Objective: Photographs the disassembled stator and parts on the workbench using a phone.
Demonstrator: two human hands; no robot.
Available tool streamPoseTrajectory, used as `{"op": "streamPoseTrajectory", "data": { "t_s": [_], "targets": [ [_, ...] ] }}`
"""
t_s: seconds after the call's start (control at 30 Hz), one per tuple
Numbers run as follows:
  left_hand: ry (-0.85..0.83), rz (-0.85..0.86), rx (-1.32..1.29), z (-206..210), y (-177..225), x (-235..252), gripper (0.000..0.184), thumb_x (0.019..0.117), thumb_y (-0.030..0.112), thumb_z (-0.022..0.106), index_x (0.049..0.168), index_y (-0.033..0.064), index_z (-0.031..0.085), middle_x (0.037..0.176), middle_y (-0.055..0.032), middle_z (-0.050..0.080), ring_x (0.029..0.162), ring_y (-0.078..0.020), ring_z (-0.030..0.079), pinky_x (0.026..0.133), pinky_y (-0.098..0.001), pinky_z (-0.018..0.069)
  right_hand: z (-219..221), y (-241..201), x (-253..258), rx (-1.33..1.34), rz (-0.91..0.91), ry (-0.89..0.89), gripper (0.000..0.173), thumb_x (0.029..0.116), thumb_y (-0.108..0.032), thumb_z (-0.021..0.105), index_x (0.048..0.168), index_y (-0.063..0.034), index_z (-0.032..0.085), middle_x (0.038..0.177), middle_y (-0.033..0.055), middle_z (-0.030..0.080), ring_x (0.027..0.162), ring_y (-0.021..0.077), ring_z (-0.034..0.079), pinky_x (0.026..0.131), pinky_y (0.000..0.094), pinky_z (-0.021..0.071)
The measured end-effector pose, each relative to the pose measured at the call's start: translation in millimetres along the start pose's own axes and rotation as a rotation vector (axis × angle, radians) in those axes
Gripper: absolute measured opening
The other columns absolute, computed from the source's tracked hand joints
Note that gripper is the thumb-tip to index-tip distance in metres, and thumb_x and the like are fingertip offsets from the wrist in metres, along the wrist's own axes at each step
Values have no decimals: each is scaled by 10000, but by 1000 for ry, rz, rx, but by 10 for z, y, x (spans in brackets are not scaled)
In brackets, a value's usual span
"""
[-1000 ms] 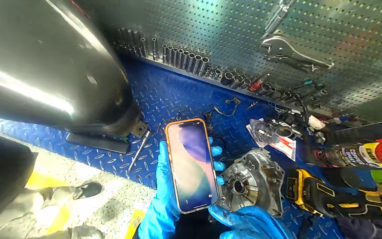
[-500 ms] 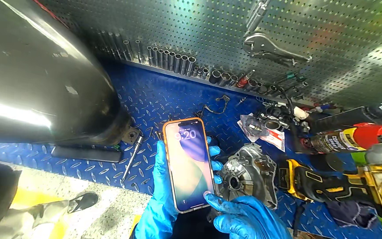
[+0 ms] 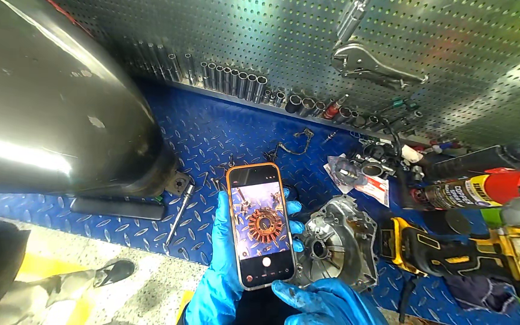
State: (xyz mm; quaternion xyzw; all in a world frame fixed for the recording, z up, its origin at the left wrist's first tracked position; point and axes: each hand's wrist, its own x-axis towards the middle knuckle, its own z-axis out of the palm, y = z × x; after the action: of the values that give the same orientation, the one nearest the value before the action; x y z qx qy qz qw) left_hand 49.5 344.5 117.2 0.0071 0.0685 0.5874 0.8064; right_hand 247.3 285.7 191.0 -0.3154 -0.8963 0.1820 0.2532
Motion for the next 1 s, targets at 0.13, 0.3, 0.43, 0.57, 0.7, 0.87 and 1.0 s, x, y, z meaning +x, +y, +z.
{"op": "streamPoseTrajectory", "data": {
  "t_s": [0.13,0.3,0.43,0.57,0.7,0.87,1.0],
  "targets": [
    [14,41,-3,51,-17,1,633,914,689,566,1277,184,683,1197,-140,716,1117,-267,701,932,-475,584,-22,16,5,-16,6,-1,207,1052,-152,452,1116,-173,648,1237,78,741,907,187,678,885,302,453],
    [17,153,85,207,-40,22,456,1019,572,482,1203,232,724,1144,-24,751,1092,-126,713,915,-354,603,-25,42,80,-65,2,19,201,1054,-146,443,1109,-188,632,1260,58,730,891,172,669,867,296,449],
    [42,108,57,164,-55,13,484,964,603,565,1198,212,730,1132,-58,751,1086,-165,718,923,-392,599,21,34,112,-118,-2,22,198,1067,-161,433,1098,-194,626,1246,47,734,783,166,644,826,302,453],
    [58,108,61,147,-50,11,478,953,606,584,1198,223,733,1131,-46,754,1088,-151,717,930,-381,597,45,34,112,-133,8,14,200,1064,-153,434,1099,-202,625,1254,45,735,804,169,653,831,308,445],
    [27,38,26,-6,-39,41,586,916,655,606,1258,189,696,1182,-111,726,1124,-229,700,935,-444,586,66,44,120,-145,14,23,197,1067,-160,436,1095,-202,626,1245,37,735,771,164,638,820,299,449],
    [12,-78,18,-129,-33,111,745,904,748,524,1353,162,627,1276,-198,665,1163,-342,666,927,-531,569,68,38,108,-155,32,32,193,1065,-158,438,1095,-207,622,1244,33,736,769,159,630,805,299,442],
    [61,-86,48,7,-98,122,699,888,711,584,1306,156,656,1221,-183,692,1126,-309,689,912,-494,585,2,11,42,-161,73,45,201,1068,-162,424,1111,-213,614,1268,32,727,832,160,654,829,296,447]
  ]
}}
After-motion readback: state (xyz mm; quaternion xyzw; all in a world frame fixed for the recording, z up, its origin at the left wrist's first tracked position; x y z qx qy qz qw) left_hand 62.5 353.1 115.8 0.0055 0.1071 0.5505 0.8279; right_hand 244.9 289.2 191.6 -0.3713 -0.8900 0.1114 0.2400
